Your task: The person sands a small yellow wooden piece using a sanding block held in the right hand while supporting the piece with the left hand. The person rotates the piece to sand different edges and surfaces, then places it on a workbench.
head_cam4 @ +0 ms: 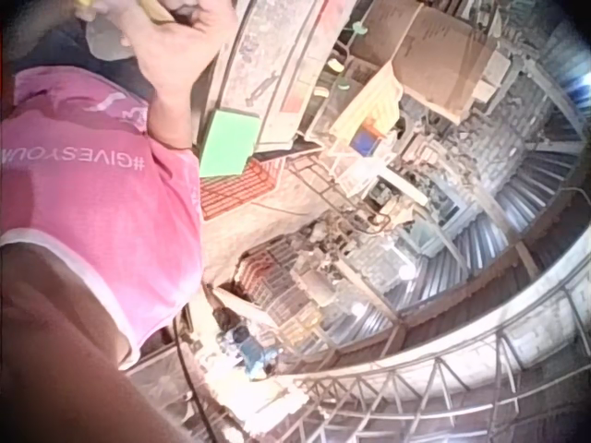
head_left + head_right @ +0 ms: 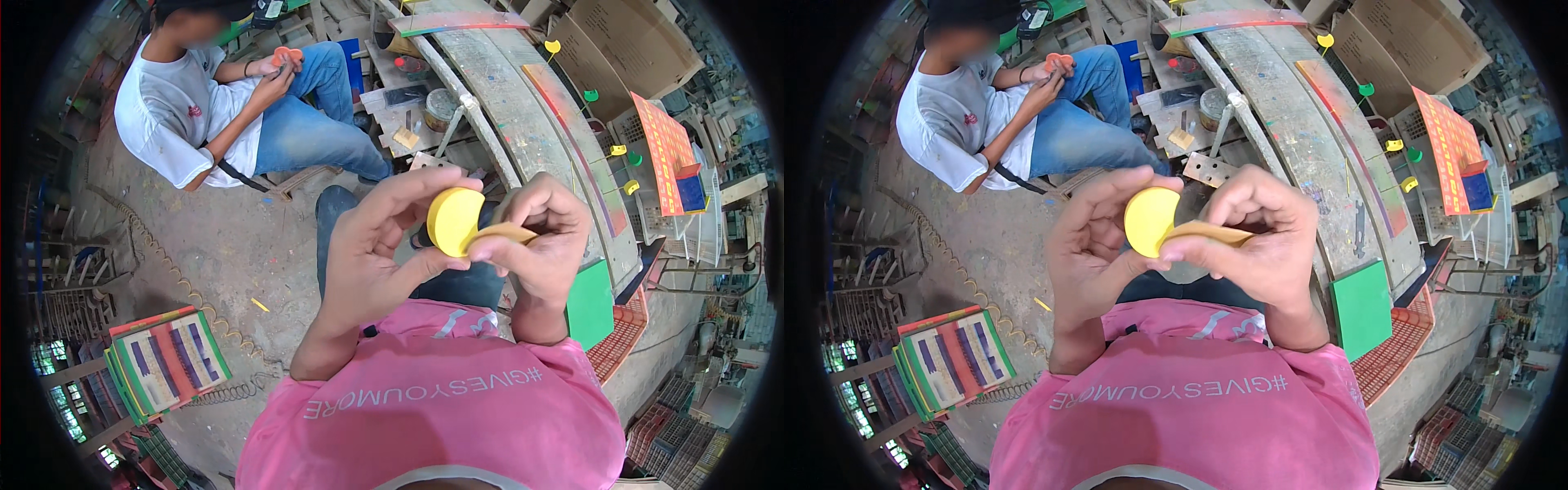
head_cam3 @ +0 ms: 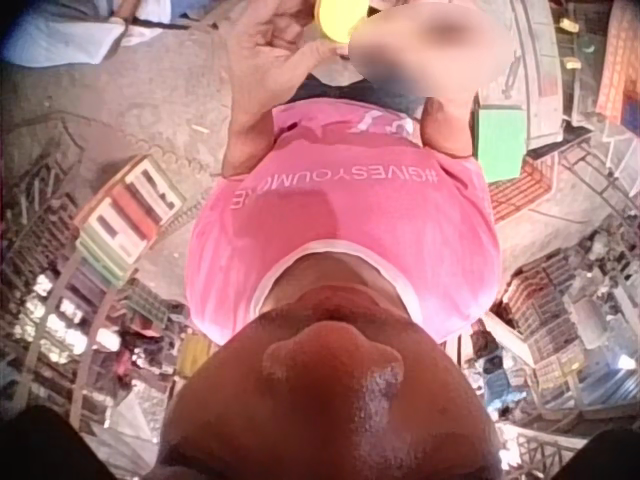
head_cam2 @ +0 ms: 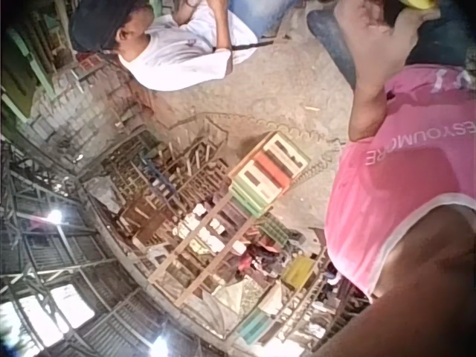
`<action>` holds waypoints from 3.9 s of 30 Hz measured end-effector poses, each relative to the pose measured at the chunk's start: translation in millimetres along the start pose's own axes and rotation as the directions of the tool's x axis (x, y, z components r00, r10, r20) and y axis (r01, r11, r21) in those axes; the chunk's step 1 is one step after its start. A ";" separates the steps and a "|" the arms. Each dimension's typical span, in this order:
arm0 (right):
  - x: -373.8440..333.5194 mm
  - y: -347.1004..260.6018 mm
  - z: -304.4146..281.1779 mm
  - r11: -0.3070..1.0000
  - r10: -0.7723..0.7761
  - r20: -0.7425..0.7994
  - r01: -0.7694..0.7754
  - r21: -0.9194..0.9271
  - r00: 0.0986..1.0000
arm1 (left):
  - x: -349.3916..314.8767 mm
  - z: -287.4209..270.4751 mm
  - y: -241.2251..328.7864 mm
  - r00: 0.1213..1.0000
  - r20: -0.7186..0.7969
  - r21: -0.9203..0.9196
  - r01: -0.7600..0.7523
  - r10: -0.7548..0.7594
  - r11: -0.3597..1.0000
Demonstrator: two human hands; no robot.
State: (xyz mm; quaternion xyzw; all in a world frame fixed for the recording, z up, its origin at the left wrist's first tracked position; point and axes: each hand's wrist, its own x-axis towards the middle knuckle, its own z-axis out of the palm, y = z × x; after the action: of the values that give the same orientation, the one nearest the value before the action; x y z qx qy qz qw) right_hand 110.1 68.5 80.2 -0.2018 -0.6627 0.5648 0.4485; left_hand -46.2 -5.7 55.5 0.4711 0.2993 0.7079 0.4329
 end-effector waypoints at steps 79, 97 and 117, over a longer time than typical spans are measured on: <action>-14.3 13.4 42.1 0.967 0.173 -0.061 -0.157 0.202 0.983 | -4.9 -36.1 -43.3 0.978 -0.045 -0.160 -0.210 0.205 0.964; 18.8 16.3 20.7 0.959 0.154 -0.354 -0.054 0.277 0.923 | -4.5 -32.7 -40.9 0.983 -0.105 -0.088 -0.158 0.148 0.984; 10.5 13.8 3.8 0.826 -0.463 -0.034 0.417 -0.380 0.886 | -8.2 -12.8 -24.9 0.992 -0.050 -0.376 0.090 -0.117 0.922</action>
State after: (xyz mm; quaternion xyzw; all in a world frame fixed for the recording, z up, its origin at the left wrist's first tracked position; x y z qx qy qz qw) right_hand 98.2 78.4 71.3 -0.1574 -0.7543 0.3006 0.5621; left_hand -48.3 -2.2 26.6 0.3384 0.1992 0.7443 0.5402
